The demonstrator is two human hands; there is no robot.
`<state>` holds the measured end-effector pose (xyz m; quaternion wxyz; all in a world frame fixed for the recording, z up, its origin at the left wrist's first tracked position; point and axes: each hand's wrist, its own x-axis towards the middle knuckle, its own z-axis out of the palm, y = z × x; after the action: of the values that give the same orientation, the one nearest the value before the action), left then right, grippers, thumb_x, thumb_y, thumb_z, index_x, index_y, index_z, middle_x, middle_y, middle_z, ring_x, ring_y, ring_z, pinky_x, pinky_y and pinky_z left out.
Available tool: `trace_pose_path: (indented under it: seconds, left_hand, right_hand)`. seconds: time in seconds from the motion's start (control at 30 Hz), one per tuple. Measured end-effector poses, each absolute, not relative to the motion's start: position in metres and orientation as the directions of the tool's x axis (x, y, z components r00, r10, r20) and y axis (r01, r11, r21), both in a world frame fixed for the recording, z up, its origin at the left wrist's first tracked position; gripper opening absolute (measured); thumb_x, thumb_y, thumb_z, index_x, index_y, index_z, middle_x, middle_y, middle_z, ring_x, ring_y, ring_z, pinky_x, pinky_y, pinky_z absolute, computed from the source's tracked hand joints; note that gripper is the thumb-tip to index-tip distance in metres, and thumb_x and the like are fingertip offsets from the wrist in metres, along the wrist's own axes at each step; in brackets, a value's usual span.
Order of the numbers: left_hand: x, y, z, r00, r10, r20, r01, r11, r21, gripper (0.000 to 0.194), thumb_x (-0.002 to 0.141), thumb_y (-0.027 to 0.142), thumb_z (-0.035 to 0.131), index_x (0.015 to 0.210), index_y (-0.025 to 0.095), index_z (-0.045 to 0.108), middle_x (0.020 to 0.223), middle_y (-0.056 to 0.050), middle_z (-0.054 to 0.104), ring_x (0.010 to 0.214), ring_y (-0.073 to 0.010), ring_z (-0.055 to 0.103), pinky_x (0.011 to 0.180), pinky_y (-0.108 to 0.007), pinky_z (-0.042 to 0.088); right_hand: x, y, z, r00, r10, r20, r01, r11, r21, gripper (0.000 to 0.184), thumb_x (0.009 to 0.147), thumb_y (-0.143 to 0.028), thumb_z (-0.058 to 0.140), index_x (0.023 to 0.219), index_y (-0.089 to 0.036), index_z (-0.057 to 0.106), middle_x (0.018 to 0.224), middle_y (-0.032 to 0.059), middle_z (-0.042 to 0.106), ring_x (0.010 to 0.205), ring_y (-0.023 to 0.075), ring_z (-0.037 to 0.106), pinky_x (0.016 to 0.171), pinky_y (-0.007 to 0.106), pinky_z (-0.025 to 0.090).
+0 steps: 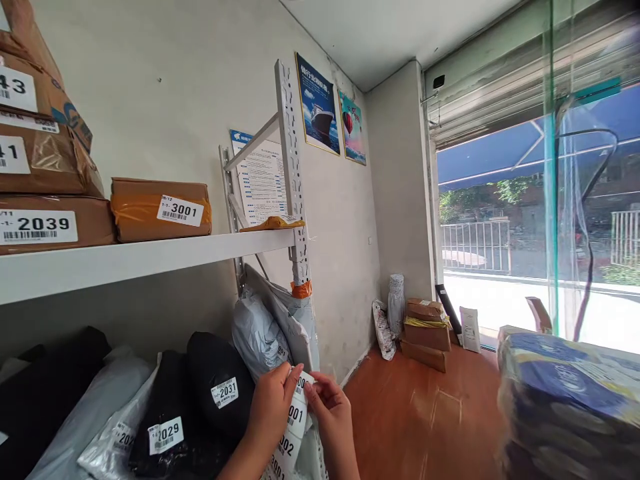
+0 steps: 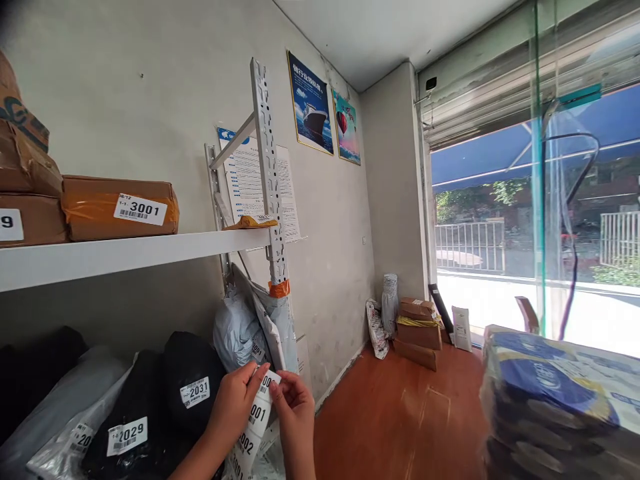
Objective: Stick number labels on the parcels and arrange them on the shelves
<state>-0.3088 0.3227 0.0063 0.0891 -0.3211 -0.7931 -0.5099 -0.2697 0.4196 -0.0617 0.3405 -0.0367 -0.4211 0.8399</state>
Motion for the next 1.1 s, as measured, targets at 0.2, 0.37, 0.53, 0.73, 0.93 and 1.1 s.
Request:
trace_pose_path:
  seconds: [0.2, 0.37, 0.53, 0.73, 0.93, 1.1]
  left_hand:
    - [-0.305, 0.319, 0.004, -0.791, 0.544, 0.279, 0.471, 0.249, 0.846, 0.031, 0.065, 0.045, 0.063, 0.069, 0.015, 0.062, 0.063, 0.001, 0.057, 0.060, -0.0140, 0.046, 0.058, -0.024, 0.036]
    - [-0.307, 0.311, 0.000, -0.816, 0.497, 0.295, 0.464, 0.261, 0.846, 0.039, 0.070, 0.052, 0.059, 0.069, 0.013, 0.065, 0.061, -0.001, 0.060, 0.061, -0.0144, 0.046, 0.057, -0.024, 0.036]
    - [-0.298, 0.315, -0.022, -0.869, 0.406, 0.282, 0.405, 0.259, 0.877, 0.048, 0.073, 0.059, 0.052, 0.072, 0.013, 0.065, 0.060, -0.001, 0.058, 0.057, -0.0134, 0.044, 0.052, -0.023, 0.035]
    - [-0.257, 0.278, -0.055, -0.892, 0.193, 0.409, 0.449, 0.259, 0.855, 0.051, 0.073, 0.063, 0.055, 0.054, 0.016, 0.062, 0.049, 0.000, 0.055, 0.050, -0.0125, 0.046, 0.050, -0.023, 0.037]
    - [-0.211, 0.197, -0.065, -0.888, -0.128, 0.442, 0.391, 0.299, 0.871, 0.052, 0.063, 0.072, 0.059, 0.056, 0.021, 0.067, 0.053, -0.001, 0.063, 0.052, -0.0153, 0.054, 0.054, -0.025, 0.046]
    - [-0.183, 0.157, -0.087, -0.918, -0.387, 0.085, 0.008, 0.195, 0.981, 0.059, 0.050, 0.078, 0.063, 0.066, 0.021, 0.068, 0.059, -0.001, 0.068, 0.056, -0.0195, 0.059, 0.050, -0.027, 0.049]
  right_hand:
    - [-0.269, 0.426, -0.061, -0.757, 0.585, 0.291, -0.566, -0.363, -0.741, 0.036, 0.054, -0.046, 0.082, 0.066, -0.017, 0.065, 0.065, -0.0005, 0.061, 0.063, 0.0114, 0.052, 0.061, 0.022, 0.043]
    - [-0.270, 0.420, -0.062, -0.736, 0.589, 0.334, -0.575, -0.284, -0.767, 0.033, 0.063, -0.047, 0.077, 0.072, -0.018, 0.064, 0.069, 0.0003, 0.062, 0.067, 0.0132, 0.054, 0.065, 0.025, 0.045]
    - [-0.273, 0.420, -0.059, -0.619, 0.720, 0.314, -0.615, -0.195, -0.764, 0.034, 0.063, -0.048, 0.076, 0.074, -0.018, 0.062, 0.071, 0.0006, 0.063, 0.068, 0.0144, 0.056, 0.065, 0.025, 0.047]
    - [-0.306, 0.459, -0.032, -0.588, 0.776, 0.228, -0.621, -0.253, -0.742, 0.043, 0.057, -0.058, 0.070, 0.073, -0.021, 0.056, 0.062, -0.0025, 0.058, 0.050, 0.0103, 0.049, 0.045, 0.023, 0.040]
    - [-0.332, 0.468, -0.021, -0.733, 0.611, 0.299, -0.432, -0.080, -0.898, 0.035, 0.049, -0.040, 0.078, 0.066, -0.016, 0.060, 0.041, -0.0080, 0.047, 0.038, 0.0079, 0.037, 0.041, 0.022, 0.031]
    - [-0.307, 0.463, -0.025, -0.669, 0.574, 0.473, -0.514, 0.102, -0.852, 0.031, 0.068, -0.043, 0.066, 0.085, -0.018, 0.067, 0.086, 0.0029, 0.067, 0.080, 0.0158, 0.058, 0.076, 0.029, 0.045]
